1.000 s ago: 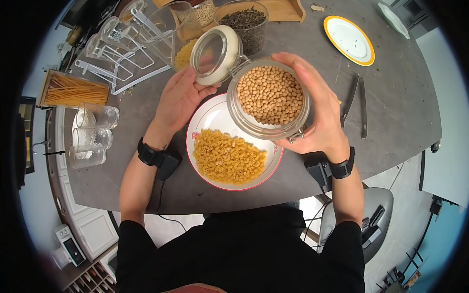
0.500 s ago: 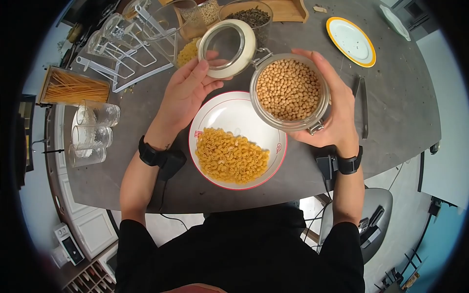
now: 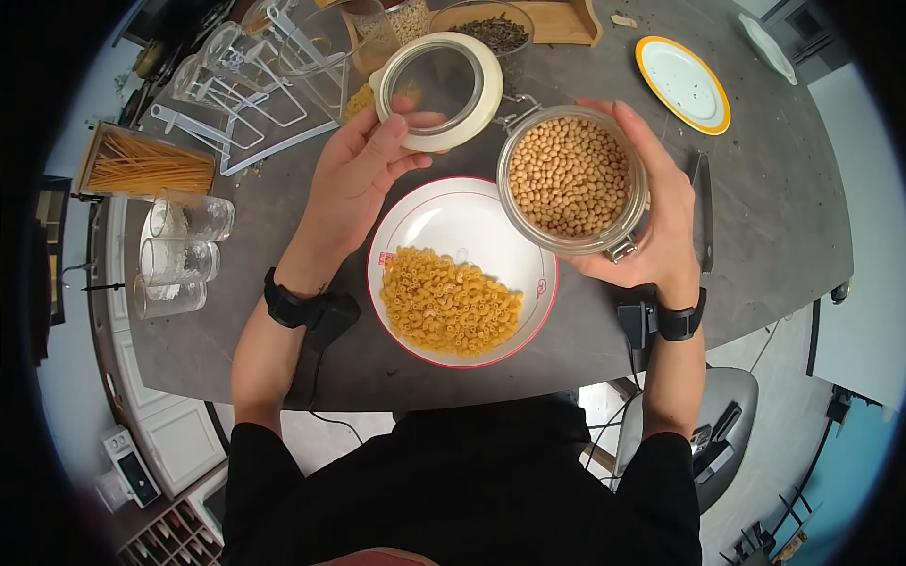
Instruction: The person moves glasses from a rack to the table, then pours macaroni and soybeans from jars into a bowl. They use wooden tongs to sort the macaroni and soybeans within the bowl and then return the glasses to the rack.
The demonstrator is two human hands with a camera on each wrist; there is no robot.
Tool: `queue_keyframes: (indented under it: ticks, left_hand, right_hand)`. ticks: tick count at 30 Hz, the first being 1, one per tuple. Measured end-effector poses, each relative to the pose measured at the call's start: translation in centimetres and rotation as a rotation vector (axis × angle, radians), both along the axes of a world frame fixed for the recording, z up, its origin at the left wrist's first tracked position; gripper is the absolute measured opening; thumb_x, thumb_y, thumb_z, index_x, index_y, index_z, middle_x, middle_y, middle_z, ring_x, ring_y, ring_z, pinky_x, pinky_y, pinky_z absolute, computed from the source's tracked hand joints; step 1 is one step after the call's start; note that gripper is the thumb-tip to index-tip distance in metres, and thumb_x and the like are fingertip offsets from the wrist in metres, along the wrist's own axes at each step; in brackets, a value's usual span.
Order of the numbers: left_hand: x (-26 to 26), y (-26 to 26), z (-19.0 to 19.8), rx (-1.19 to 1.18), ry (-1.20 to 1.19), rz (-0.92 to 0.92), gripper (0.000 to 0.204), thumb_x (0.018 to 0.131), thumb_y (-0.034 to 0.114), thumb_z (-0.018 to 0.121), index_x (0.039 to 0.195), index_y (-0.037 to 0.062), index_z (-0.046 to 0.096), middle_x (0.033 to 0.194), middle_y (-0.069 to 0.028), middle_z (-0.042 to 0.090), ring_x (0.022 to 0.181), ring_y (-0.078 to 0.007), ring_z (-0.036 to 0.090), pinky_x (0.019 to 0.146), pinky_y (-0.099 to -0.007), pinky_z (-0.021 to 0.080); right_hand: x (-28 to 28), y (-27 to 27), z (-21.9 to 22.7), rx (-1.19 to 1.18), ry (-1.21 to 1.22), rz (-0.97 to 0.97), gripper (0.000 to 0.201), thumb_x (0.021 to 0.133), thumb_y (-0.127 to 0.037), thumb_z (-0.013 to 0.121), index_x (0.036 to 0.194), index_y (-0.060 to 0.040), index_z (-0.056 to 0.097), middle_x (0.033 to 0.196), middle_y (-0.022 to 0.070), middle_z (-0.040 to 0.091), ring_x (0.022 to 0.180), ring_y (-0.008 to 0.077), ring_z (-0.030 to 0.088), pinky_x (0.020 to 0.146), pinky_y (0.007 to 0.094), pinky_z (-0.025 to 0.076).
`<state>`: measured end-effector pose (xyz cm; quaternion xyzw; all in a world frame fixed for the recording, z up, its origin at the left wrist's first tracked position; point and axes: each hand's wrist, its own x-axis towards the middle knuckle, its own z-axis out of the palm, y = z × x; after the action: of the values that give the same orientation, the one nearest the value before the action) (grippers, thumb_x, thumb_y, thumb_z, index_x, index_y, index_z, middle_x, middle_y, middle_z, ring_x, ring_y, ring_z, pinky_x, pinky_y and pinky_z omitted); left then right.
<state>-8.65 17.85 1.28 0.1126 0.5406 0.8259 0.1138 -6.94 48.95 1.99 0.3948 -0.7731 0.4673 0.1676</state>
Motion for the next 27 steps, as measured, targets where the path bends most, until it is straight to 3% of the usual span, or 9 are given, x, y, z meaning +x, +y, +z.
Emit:
queue_keyframes:
  ticks: [3, 6, 8, 10, 12, 19, 21, 23, 27]
  left_hand:
    - [0.0, 0.0, -0.1, -0.005, 0.026, 0.021, 0.031, 0.106, 0.023, 0.062, 0.129, 0.0041, 0.055, 0.122, -0.014, 0.071, 0.104, -0.013, 0.067, 0.09, -0.028, 0.054]
    - [0.1, -0.2, -0.1, -0.097, 0.078, 0.009, 0.034, 0.109, 0.02, 0.054, 0.139, 0.0039, 0.052, 0.131, -0.0152, 0.066, 0.115, -0.0161, 0.064, 0.097, -0.0331, 0.052]
    - [0.1, 0.1, 0.2, -0.08, 0.112, 0.081, 0.033, 0.105, 0.022, 0.062, 0.129, 0.0011, 0.053, 0.12, -0.0154, 0.072, 0.102, -0.0139, 0.069, 0.088, -0.0287, 0.056]
    - [0.1, 0.0, 0.3, -0.111, 0.15, 0.097, 0.033, 0.105, 0.02, 0.063, 0.13, 0.0006, 0.052, 0.12, -0.0157, 0.071, 0.103, -0.0144, 0.069, 0.087, -0.0288, 0.057]
    - [0.1, 0.0, 0.1, -0.138, 0.184, 0.114, 0.034, 0.105, 0.019, 0.063, 0.13, 0.0001, 0.052, 0.12, -0.016, 0.071, 0.104, -0.0148, 0.069, 0.086, -0.0288, 0.058]
    - [0.2, 0.0, 0.4, -0.161, 0.3, 0.168, 0.032, 0.106, 0.013, 0.056, 0.134, -0.0001, 0.049, 0.123, -0.0184, 0.07, 0.11, -0.0207, 0.07, 0.087, -0.033, 0.06]
    - [0.3, 0.0, 0.5, -0.214, 0.342, 0.18, 0.031, 0.108, 0.013, 0.052, 0.136, 0.0001, 0.047, 0.126, -0.0213, 0.069, 0.11, -0.0241, 0.071, 0.089, -0.0364, 0.06]
    - [0.4, 0.1, 0.4, -0.215, 0.382, 0.202, 0.033, 0.107, 0.01, 0.052, 0.138, -0.0009, 0.045, 0.128, -0.0224, 0.068, 0.111, -0.0253, 0.07, 0.088, -0.0368, 0.061]
    - [0.3, 0.1, -0.4, -0.099, 0.412, 0.192, 0.035, 0.103, 0.004, 0.06, 0.135, -0.0002, 0.046, 0.125, -0.0164, 0.069, 0.111, -0.018, 0.069, 0.088, -0.0309, 0.061]
  right_hand:
    - [0.0, 0.0, 0.0, 0.004, -0.004, -0.021, 0.118, 0.065, -0.029, 0.094, 0.161, -0.0085, 0.029, 0.148, 0.0325, 0.049, 0.134, 0.0415, 0.056, 0.111, 0.0497, 0.047]
    - [0.0, 0.1, 0.0, 0.012, -0.015, -0.026, 0.117, 0.064, -0.028, 0.094, 0.161, -0.008, 0.03, 0.148, 0.0324, 0.049, 0.133, 0.0414, 0.057, 0.11, 0.0495, 0.048]
    - [-0.1, 0.1, 0.0, 0.037, -0.002, -0.033, 0.117, 0.064, -0.029, 0.094, 0.16, -0.008, 0.03, 0.148, 0.0323, 0.05, 0.133, 0.0412, 0.057, 0.11, 0.0494, 0.048]
    - [-0.1, 0.1, 0.2, 0.063, 0.009, -0.044, 0.117, 0.065, -0.029, 0.094, 0.16, -0.008, 0.031, 0.148, 0.0322, 0.05, 0.132, 0.041, 0.058, 0.11, 0.0493, 0.048]
    - [-0.1, -0.6, 0.7, 0.034, 0.054, -0.083, 0.104, 0.067, -0.032, 0.09, 0.153, -0.0017, 0.041, 0.14, 0.0267, 0.061, 0.124, 0.0371, 0.066, 0.104, 0.0437, 0.053]
    - [0.1, -1.0, 0.5, 0.047, 0.093, -0.113, 0.103, 0.065, -0.032, 0.09, 0.152, -0.0024, 0.044, 0.141, 0.0255, 0.061, 0.125, 0.0378, 0.065, 0.104, 0.0443, 0.052]
    - [-0.1, -0.6, 0.1, 0.097, 0.071, -0.071, 0.111, 0.067, -0.032, 0.093, 0.158, -0.0075, 0.036, 0.149, 0.0317, 0.049, 0.133, 0.0413, 0.057, 0.11, 0.049, 0.048]
    - [-0.1, -0.7, 0.2, 0.117, 0.09, -0.083, 0.11, 0.067, -0.032, 0.093, 0.158, -0.008, 0.036, 0.15, 0.0308, 0.049, 0.134, 0.0416, 0.057, 0.11, 0.0492, 0.048]
    - [-0.5, -0.7, 0.0, 0.143, 0.152, -0.091, 0.106, 0.068, -0.031, 0.092, 0.157, -0.0099, 0.039, 0.151, 0.0284, 0.05, 0.136, 0.043, 0.055, 0.111, 0.0499, 0.047]
